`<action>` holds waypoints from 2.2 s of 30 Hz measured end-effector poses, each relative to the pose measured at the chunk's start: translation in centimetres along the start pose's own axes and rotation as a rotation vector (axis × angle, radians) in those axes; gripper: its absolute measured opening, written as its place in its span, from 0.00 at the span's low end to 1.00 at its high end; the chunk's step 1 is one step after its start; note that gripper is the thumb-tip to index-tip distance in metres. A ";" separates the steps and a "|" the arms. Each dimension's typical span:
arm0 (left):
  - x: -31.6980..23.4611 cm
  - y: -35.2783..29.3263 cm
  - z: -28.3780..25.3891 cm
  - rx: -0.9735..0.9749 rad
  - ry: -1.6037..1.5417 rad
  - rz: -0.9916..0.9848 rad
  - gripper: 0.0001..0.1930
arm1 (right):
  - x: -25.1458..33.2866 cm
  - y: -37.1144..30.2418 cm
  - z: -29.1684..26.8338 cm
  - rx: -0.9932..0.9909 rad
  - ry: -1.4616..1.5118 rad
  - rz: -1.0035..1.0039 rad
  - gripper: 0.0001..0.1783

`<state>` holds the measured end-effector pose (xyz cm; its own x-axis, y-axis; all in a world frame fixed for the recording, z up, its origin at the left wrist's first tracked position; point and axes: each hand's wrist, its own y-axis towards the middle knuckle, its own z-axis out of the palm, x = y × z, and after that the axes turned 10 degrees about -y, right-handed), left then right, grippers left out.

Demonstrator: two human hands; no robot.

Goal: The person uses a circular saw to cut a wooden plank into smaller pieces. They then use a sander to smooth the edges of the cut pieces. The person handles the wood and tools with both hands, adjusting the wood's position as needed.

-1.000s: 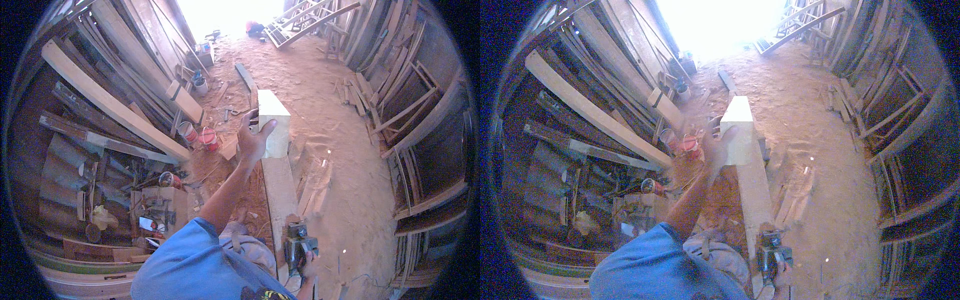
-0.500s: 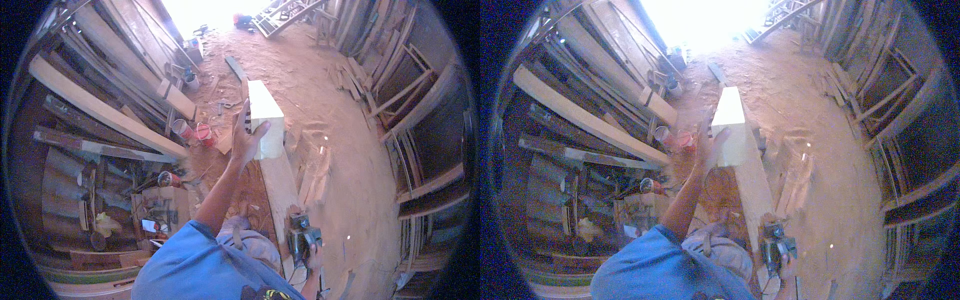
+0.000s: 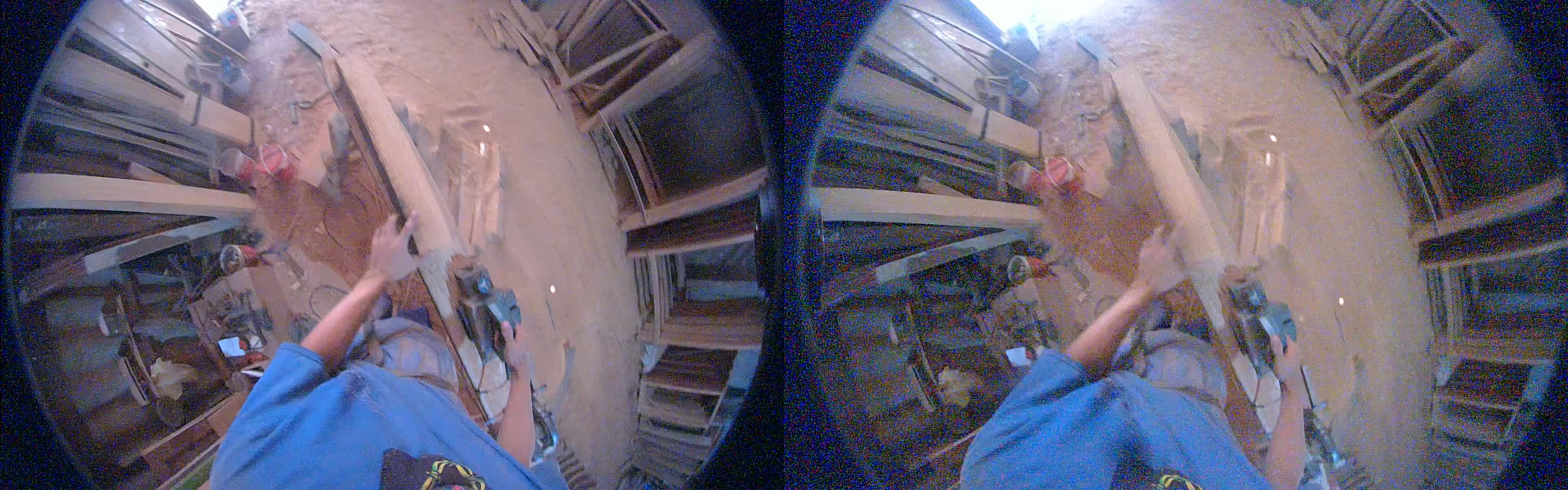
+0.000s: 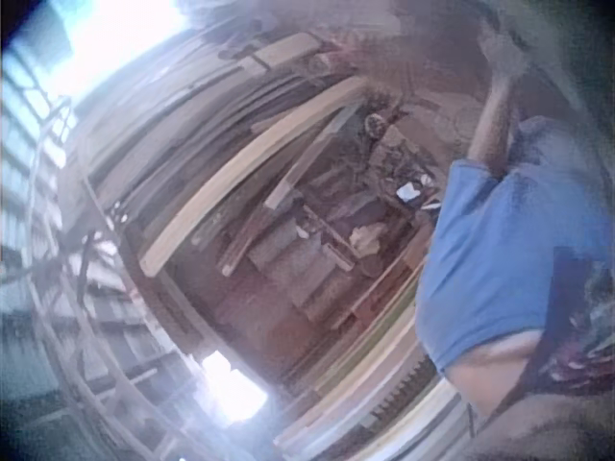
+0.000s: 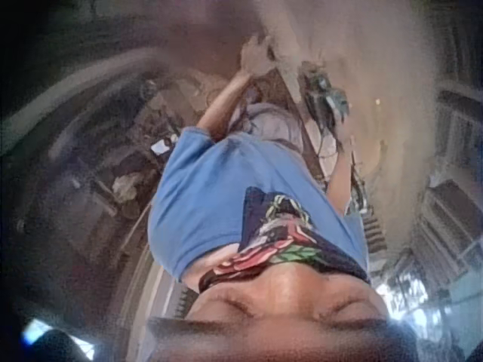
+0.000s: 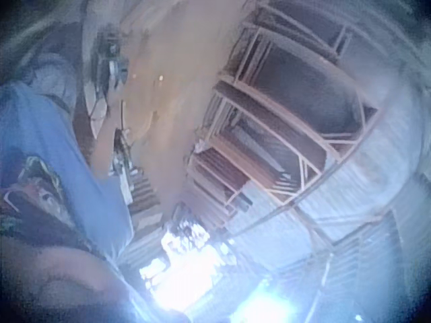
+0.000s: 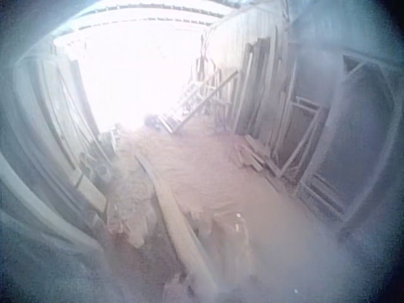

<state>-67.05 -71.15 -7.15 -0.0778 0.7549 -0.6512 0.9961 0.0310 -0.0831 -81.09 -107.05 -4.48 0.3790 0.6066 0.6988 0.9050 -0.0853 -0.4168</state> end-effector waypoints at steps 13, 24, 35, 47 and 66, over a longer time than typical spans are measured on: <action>1.3 -4.1 -6.6 -0.150 -0.437 0.093 0.29 | 13.4 -4.2 -0.4 -0.081 -0.166 -0.145 0.22; -6.4 2.5 -8.0 0.063 -0.277 0.515 0.24 | 19.3 1.4 1.9 0.132 0.177 -0.167 0.34; -5.7 5.6 -9.8 0.329 -0.267 0.633 0.23 | 20.1 2.6 3.1 0.036 0.183 -0.249 0.29; -6.0 -1.1 -10.3 -0.327 -0.413 0.389 0.22 | 22.7 2.6 4.2 0.111 0.278 -0.204 0.29; -17.2 -14.6 -30.4 -0.849 -1.495 1.450 0.10 | 25.2 4.1 7.8 0.075 0.185 -0.384 0.24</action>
<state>-78.96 -64.65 28.22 0.9324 -0.3499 0.0903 0.1407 0.5818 0.8011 -69.29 -85.98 6.88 0.0523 0.4307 0.9010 0.9732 0.1805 -0.1428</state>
